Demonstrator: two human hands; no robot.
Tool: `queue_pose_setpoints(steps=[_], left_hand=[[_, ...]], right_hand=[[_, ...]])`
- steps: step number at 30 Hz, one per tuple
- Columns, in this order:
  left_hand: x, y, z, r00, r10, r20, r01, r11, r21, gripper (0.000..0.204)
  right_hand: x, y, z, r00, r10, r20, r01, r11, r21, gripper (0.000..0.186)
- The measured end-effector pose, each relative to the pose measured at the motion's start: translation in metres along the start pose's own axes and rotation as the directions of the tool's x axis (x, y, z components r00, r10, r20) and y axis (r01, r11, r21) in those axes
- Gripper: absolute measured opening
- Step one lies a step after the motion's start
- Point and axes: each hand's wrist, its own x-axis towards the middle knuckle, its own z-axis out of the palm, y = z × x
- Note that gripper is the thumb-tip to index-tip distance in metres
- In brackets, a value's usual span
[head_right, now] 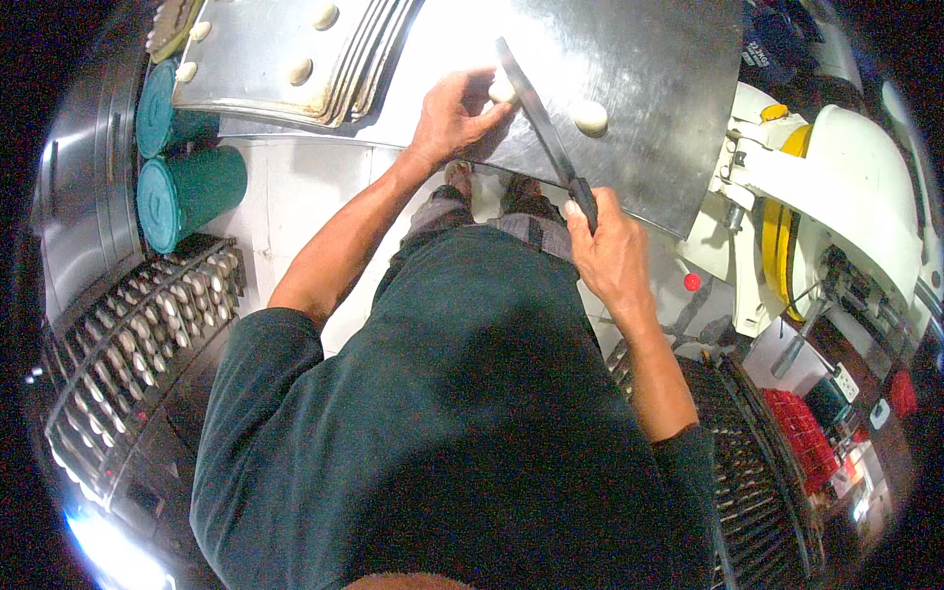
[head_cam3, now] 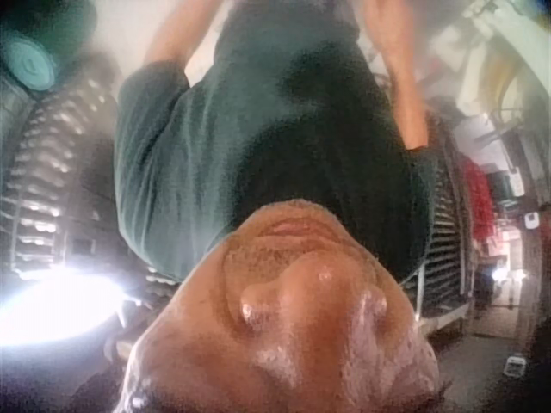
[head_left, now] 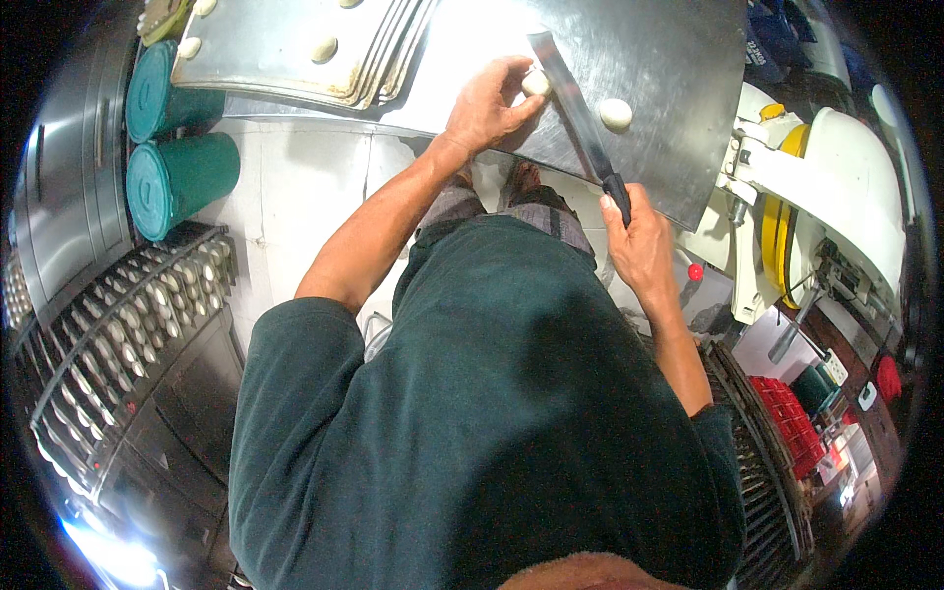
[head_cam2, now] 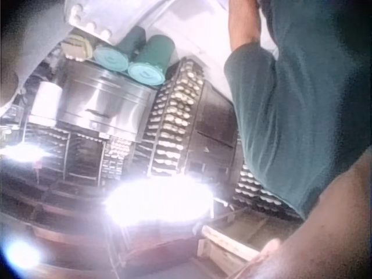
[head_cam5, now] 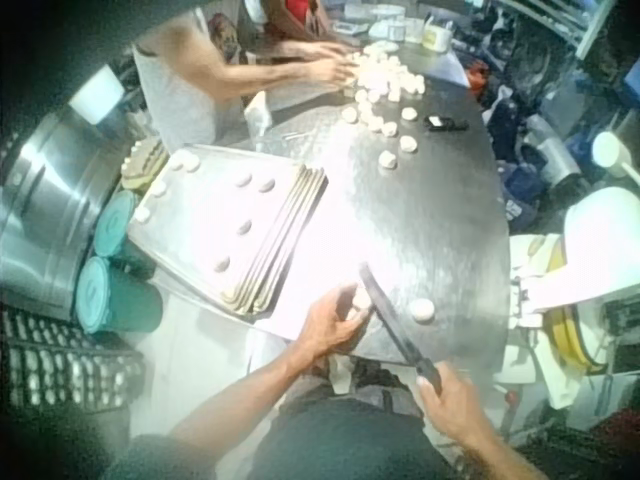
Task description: The person portions dough using a blade and rolls it into balls by hand on a metal table, placing them onto a baking tray.
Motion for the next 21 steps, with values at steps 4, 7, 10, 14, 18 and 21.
queue_pose_setpoints(steps=[4,7,10,14,18,21], left_hand=[[-0.005,0.006,-0.002,0.999,-0.035,0.012,0.035,0.999,-0.016,0.051],[-0.003,0.002,0.000,0.995,0.050,-0.082,-0.052,0.998,-0.021,0.044],[-0.003,0.006,-0.003,0.999,0.013,-0.042,-0.015,0.999,-0.051,0.039],[-0.002,0.007,-0.004,0.997,-0.073,0.015,0.074,0.994,-0.081,0.036],[-0.003,0.009,-0.003,0.997,-0.080,-0.015,0.079,0.995,-0.062,0.042],[-0.002,0.003,-0.001,0.985,0.093,-0.144,-0.096,0.995,-0.012,0.049]], right_hand=[[-0.004,0.005,0.007,1.000,-0.012,-0.006,0.012,1.000,-0.024,0.029],[-0.006,0.007,0.007,0.999,0.015,0.040,-0.015,1.000,-0.014,0.029],[-0.005,-0.001,0.003,0.996,0.053,0.076,-0.053,0.999,-0.004,0.029],[0.020,-0.007,0.015,0.994,0.058,0.091,-0.057,0.998,-0.019,0.030],[0.039,-0.013,0.019,0.994,0.058,0.089,-0.055,0.998,-0.037,0.029],[0.021,-0.009,0.004,0.997,0.037,0.061,-0.037,0.999,0.015,0.028]])
